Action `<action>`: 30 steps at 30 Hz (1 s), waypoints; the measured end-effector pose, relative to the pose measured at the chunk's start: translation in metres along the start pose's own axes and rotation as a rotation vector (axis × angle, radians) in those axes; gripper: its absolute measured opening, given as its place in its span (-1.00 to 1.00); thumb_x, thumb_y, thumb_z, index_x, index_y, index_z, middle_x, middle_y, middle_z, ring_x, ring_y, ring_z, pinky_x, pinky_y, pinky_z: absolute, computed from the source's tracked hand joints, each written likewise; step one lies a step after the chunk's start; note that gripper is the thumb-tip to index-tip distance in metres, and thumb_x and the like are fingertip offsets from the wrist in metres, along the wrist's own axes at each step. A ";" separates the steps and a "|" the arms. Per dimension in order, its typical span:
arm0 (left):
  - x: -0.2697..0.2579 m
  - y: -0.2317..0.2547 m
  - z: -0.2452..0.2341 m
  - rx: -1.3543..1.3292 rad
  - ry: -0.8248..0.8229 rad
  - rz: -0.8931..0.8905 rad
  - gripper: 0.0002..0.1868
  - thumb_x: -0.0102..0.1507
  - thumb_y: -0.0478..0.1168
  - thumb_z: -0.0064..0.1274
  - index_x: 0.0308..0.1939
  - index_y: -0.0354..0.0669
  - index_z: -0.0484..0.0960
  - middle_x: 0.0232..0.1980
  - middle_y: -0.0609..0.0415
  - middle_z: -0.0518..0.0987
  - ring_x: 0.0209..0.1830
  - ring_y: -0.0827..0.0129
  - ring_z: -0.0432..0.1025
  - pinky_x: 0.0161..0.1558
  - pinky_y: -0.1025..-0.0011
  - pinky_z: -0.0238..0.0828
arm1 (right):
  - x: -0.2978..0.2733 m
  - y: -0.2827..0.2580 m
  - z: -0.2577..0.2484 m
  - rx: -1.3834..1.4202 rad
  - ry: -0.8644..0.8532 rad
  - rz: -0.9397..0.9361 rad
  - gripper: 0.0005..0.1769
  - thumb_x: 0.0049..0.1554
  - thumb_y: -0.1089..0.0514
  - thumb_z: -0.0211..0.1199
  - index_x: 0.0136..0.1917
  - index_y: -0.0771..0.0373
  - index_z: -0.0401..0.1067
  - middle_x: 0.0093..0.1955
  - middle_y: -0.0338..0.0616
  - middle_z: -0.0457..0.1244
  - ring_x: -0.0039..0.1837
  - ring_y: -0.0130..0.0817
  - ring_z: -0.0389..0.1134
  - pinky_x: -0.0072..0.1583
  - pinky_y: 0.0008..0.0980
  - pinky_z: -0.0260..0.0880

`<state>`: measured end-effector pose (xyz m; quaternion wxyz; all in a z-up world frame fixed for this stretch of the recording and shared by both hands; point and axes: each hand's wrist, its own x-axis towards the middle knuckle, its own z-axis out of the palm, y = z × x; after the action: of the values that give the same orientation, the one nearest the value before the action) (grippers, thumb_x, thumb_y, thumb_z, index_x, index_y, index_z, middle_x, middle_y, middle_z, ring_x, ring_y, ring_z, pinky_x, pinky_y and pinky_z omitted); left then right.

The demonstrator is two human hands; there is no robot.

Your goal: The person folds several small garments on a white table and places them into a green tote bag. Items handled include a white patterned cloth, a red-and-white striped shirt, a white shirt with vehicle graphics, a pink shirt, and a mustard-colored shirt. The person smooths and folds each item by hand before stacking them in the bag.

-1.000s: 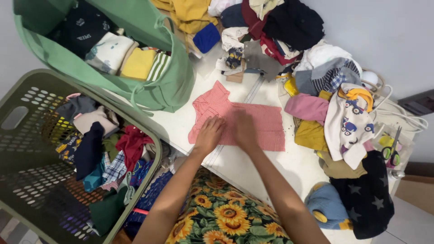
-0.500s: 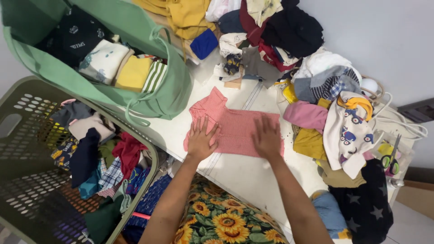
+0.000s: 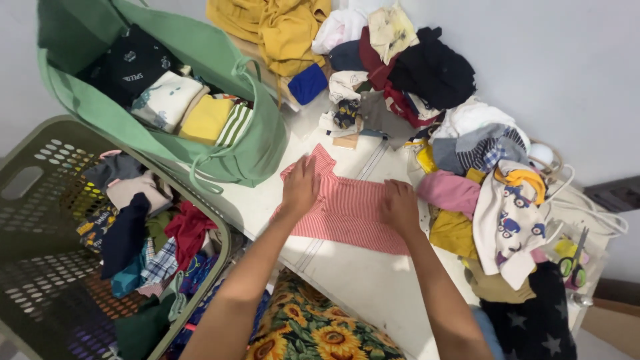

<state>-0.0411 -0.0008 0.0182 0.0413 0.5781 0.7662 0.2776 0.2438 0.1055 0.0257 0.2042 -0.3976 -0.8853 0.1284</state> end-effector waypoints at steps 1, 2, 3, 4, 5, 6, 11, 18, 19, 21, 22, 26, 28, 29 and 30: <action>0.015 0.003 -0.001 -0.004 0.008 -0.005 -0.38 0.42 -0.07 -0.06 0.54 -0.12 0.21 0.55 -0.15 0.22 0.41 -0.06 0.34 0.38 0.01 0.31 | 0.005 0.003 0.001 -0.005 -0.001 -0.009 -0.32 0.01 0.12 0.28 0.39 0.27 0.31 0.39 0.06 0.21 0.44 0.10 0.14 0.44 -0.01 0.10; 0.030 0.005 -0.004 -0.023 -0.117 -0.138 -0.38 0.39 -0.14 -0.09 0.53 -0.12 0.19 0.55 -0.16 0.19 0.29 -0.06 0.41 0.25 0.03 0.38 | 0.010 0.005 0.002 -0.046 -0.019 -0.012 -0.36 0.02 0.14 0.27 0.38 0.27 0.35 0.30 0.03 0.26 0.34 0.06 0.20 0.36 -0.03 0.18; 0.044 0.008 -0.007 -0.044 -0.242 -0.270 -0.37 0.36 -0.20 -0.12 0.52 -0.12 0.16 0.56 -0.17 0.16 0.17 -0.06 0.47 0.12 0.06 0.46 | 0.015 0.008 0.003 -0.087 -0.036 -0.015 -0.40 0.03 0.17 0.27 0.36 0.27 0.39 0.21 0.00 0.31 0.25 0.02 0.25 0.29 -0.06 0.26; 0.051 -0.002 0.004 -0.046 -0.236 -0.273 -0.37 0.36 -0.20 -0.12 0.52 -0.12 0.16 0.56 -0.17 0.16 0.17 -0.06 0.47 0.12 0.06 0.46 | 0.019 0.010 0.006 -0.089 -0.036 -0.023 -0.40 0.03 0.17 0.27 0.36 0.27 0.39 0.21 0.00 0.31 0.25 0.02 0.25 0.29 -0.06 0.26; 0.058 -0.013 0.015 0.004 -0.269 -0.275 -0.36 0.32 -0.28 -0.13 0.51 -0.12 0.19 0.51 -0.16 0.22 0.18 -0.05 0.47 0.11 0.05 0.48 | 0.022 0.012 0.010 -0.116 -0.045 -0.032 -0.46 0.05 0.18 0.26 0.32 0.26 0.42 0.14 -0.02 0.33 0.19 0.01 0.27 0.23 -0.06 0.29; 0.064 -0.021 0.027 0.051 -0.308 -0.275 -0.34 0.28 -0.37 -0.14 0.50 -0.12 0.22 0.45 -0.16 0.28 0.19 -0.04 0.48 0.09 0.05 0.49 | 0.022 0.016 0.012 -0.146 -0.058 -0.036 -0.52 0.06 0.18 0.26 0.28 0.25 0.45 0.07 -0.04 0.34 0.14 -0.01 0.28 0.18 -0.06 0.32; 0.079 -0.024 0.024 0.036 -0.402 -0.380 -0.56 0.31 -0.32 -0.08 0.30 -0.10 0.41 0.36 -0.11 0.34 0.18 -0.06 0.47 0.13 0.02 0.44 | 0.027 0.026 0.016 -0.204 -0.067 -0.062 -0.75 0.07 0.18 0.26 0.05 0.21 0.51 -0.01 -0.05 0.33 0.11 -0.01 0.29 0.13 -0.06 0.34; 0.050 -0.054 0.016 -0.407 -0.187 -0.180 -0.73 0.11 -0.33 0.23 -0.19 -0.23 0.47 -0.06 -0.06 0.49 -0.19 0.13 0.51 -0.09 0.26 0.46 | 0.024 0.017 0.009 -0.151 -0.037 -0.022 -0.91 0.06 0.15 0.27 -0.14 0.18 0.49 -0.07 -0.10 0.32 0.08 -0.02 0.28 0.10 -0.05 0.30; 0.041 -0.055 0.008 -0.404 -0.187 -0.184 -0.73 0.11 -0.33 0.23 -0.19 -0.23 0.47 -0.06 -0.06 0.49 -0.19 0.13 0.51 -0.09 0.26 0.46 | 0.021 0.014 0.003 -0.147 -0.039 -0.025 -0.91 0.06 0.15 0.27 -0.14 0.18 0.49 -0.07 -0.10 0.32 0.08 -0.02 0.28 0.10 -0.05 0.30; 0.024 -0.055 -0.007 -0.440 -0.192 -0.112 -0.73 0.18 -0.38 0.21 -0.20 -0.30 0.40 -0.17 -0.15 0.47 -0.22 0.02 0.43 -0.10 0.23 0.42 | 0.015 0.007 -0.009 -0.092 0.023 -0.044 -0.89 0.08 0.15 0.27 -0.11 0.20 0.46 -0.07 -0.08 0.31 0.09 -0.01 0.28 0.14 -0.04 0.25; 0.011 -0.053 -0.017 -0.437 -0.193 -0.114 -0.73 0.18 -0.38 0.21 -0.20 -0.30 0.40 -0.17 -0.15 0.47 -0.22 0.02 0.43 -0.10 0.23 0.42 | 0.007 0.004 -0.012 -0.088 0.021 -0.044 -0.89 0.08 0.15 0.27 -0.11 0.20 0.46 -0.07 -0.08 0.31 0.09 -0.01 0.28 0.14 -0.04 0.25; -0.041 -0.048 -0.048 -0.475 -0.115 0.184 -0.73 0.08 -0.51 0.08 -0.18 -0.24 0.44 -0.02 -0.11 0.51 -0.02 -0.03 0.46 -0.02 0.17 0.43 | -0.032 -0.002 -0.016 -0.100 0.044 -0.090 -0.88 0.13 0.17 0.24 -0.04 0.20 0.45 -0.01 -0.08 0.31 0.16 -0.05 0.29 0.20 -0.02 0.19; -0.059 -0.040 -0.065 -0.438 -0.107 0.304 -0.69 0.04 -0.54 0.05 -0.19 -0.24 0.42 0.06 -0.11 0.52 0.06 -0.07 0.46 0.05 0.15 0.42 | -0.052 -0.007 -0.014 -0.110 0.040 -0.122 -0.87 0.14 0.19 0.22 -0.01 0.20 0.45 0.02 -0.09 0.32 0.19 -0.08 0.30 0.24 -0.02 0.18; -0.063 -0.033 -0.076 -0.399 -0.213 0.246 -0.71 0.05 -0.48 0.11 -0.20 -0.23 0.42 0.12 -0.11 0.51 0.04 -0.06 0.46 0.03 0.15 0.42 | -0.060 -0.010 -0.014 -0.142 0.036 -0.159 -0.83 0.13 0.22 0.20 0.02 0.20 0.45 0.05 -0.12 0.32 0.21 -0.13 0.31 0.29 -0.02 0.16; -0.066 -0.026 -0.086 -0.360 -0.318 0.190 -0.71 0.06 -0.43 0.18 -0.21 -0.22 0.42 0.17 -0.10 0.50 0.02 -0.04 0.45 0.02 0.15 0.41 | -0.069 -0.013 -0.014 -0.176 0.033 -0.195 -0.79 0.11 0.25 0.18 0.05 0.19 0.46 0.09 -0.14 0.32 0.24 -0.19 0.31 0.34 -0.03 0.15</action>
<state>-0.0749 -0.0983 0.0609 0.2374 0.6673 0.6304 0.3178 0.2831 0.0458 0.0251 0.1948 -0.3278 -0.9241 0.0231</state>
